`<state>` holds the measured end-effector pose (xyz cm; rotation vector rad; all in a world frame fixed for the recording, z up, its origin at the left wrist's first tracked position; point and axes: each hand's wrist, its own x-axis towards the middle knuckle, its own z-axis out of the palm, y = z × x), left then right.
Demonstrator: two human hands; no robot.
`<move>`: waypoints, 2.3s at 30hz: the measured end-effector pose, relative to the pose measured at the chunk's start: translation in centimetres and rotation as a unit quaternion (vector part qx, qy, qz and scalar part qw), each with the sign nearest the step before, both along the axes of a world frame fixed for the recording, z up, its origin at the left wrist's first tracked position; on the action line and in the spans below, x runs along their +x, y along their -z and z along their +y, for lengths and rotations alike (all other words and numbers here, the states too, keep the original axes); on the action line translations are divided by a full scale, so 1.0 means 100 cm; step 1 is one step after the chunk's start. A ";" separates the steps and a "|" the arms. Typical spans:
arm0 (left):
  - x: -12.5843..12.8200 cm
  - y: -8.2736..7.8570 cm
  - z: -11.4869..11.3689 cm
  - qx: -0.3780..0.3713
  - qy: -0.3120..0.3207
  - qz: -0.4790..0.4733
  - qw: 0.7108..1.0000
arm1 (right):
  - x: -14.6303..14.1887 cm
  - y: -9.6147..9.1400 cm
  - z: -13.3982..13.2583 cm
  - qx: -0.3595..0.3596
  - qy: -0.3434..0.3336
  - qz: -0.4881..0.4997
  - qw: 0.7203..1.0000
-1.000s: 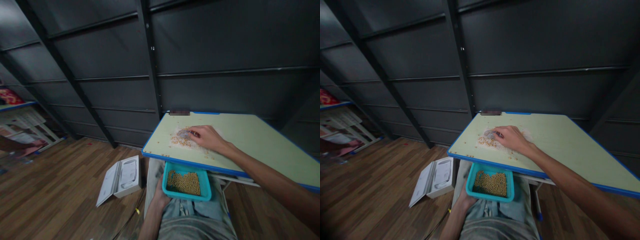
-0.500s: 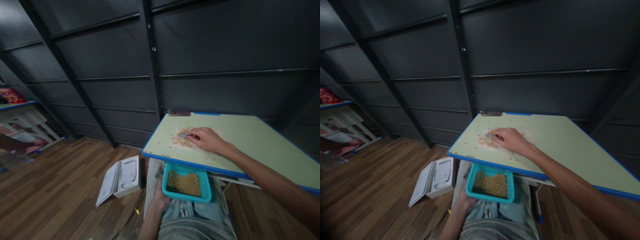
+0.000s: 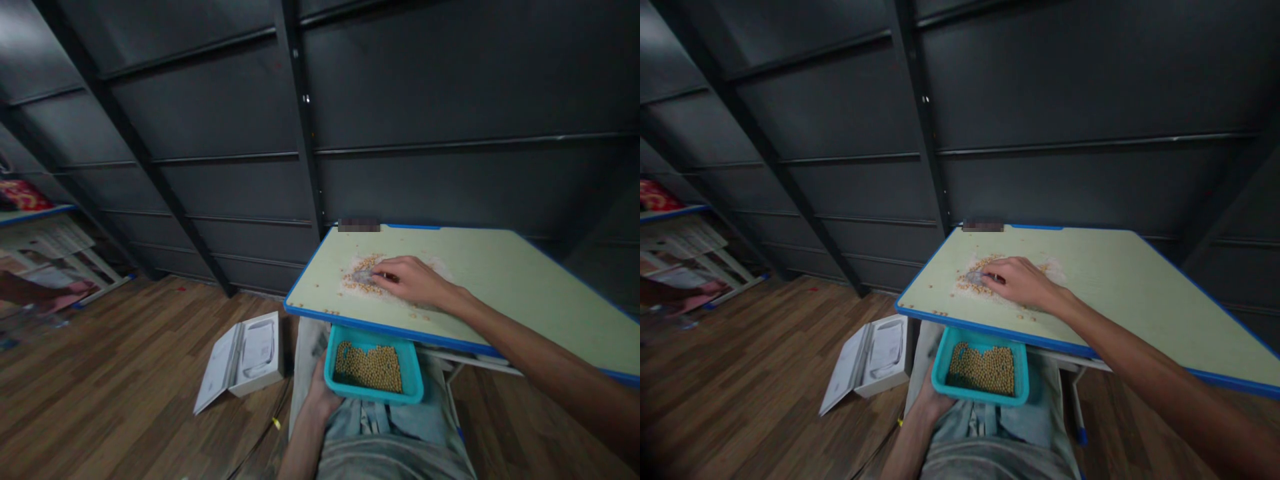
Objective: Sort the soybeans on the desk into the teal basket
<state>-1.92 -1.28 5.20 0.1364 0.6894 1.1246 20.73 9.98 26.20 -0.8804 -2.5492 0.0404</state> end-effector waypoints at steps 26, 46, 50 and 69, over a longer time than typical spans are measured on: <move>0.000 -0.007 -0.003 0.015 0.026 -0.002 1.000 | -0.004 -0.003 -0.008 -0.111 -0.064 0.034 0.991; 0.000 -0.001 -0.001 -0.002 0.010 0.001 1.000 | -0.002 -0.003 -0.006 -0.063 -0.040 -0.008 0.997; 0.001 -0.003 -0.001 -0.004 0.008 0.005 1.000 | -0.001 -0.004 -0.006 -0.053 -0.045 -0.015 0.997; 0.003 -0.005 -0.001 -0.001 0.001 0.016 1.000 | -0.001 -0.001 -0.005 -0.056 -0.053 -0.023 0.997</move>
